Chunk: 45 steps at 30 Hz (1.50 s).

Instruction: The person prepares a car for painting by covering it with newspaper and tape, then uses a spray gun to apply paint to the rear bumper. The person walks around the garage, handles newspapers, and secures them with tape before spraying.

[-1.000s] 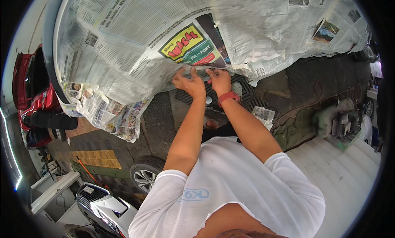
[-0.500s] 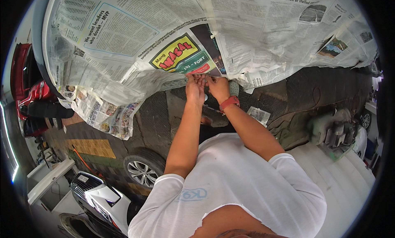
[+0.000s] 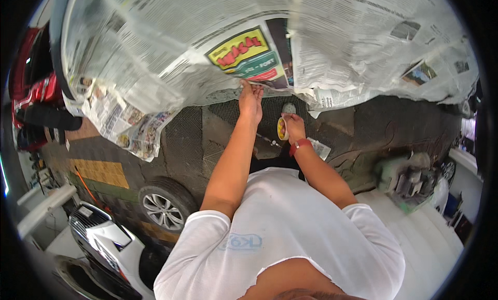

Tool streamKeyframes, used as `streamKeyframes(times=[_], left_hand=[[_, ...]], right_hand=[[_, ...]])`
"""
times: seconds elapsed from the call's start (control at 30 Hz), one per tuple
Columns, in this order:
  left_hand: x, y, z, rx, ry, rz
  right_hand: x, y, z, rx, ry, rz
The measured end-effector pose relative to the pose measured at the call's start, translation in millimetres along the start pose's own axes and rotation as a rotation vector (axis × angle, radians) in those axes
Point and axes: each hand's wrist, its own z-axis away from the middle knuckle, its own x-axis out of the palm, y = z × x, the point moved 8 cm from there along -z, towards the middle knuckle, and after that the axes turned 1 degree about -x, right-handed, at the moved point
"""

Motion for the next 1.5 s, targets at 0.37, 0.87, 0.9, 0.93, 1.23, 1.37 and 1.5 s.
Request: streamKeyframes(times=[0.37, 0.87, 0.9, 0.93, 1.23, 1.37, 1.5], left_hand=[[1.7, 28.9, 38.2, -0.033, -0.287, -0.269], [-61.0, 114.7, 37.7, 0.301, -0.349, -0.668], [-61.8, 116.3, 36.7, 0.29, -0.343, -0.707], [-61.2, 117.9, 36.2, 0.279, -0.337, -0.747], [-69.9, 94.9, 13.9, 0.419, -0.238, -0.79], [-72.7, 81.4, 1.9, 0.46, -0.155, -0.643], [-73.4, 86.3, 3.9, 0.324, -0.189, -0.466]], right_hand=[[76.3, -83.7, 83.4, -0.348, -0.314, 0.444], [194.4, -112.2, 104.0, -0.544, -0.541, 0.791], [195.8, -111.3, 100.8, -0.532, -0.561, 0.775], [194.3, -111.2, 98.6, -0.549, -0.558, 0.809], [141.9, -80.1, 82.0, -0.537, -0.413, 1.095], [166.4, -96.4, 162.6, -1.304, -0.157, 1.46], [172.6, -99.7, 179.6, -1.432, -0.19, 1.303]])
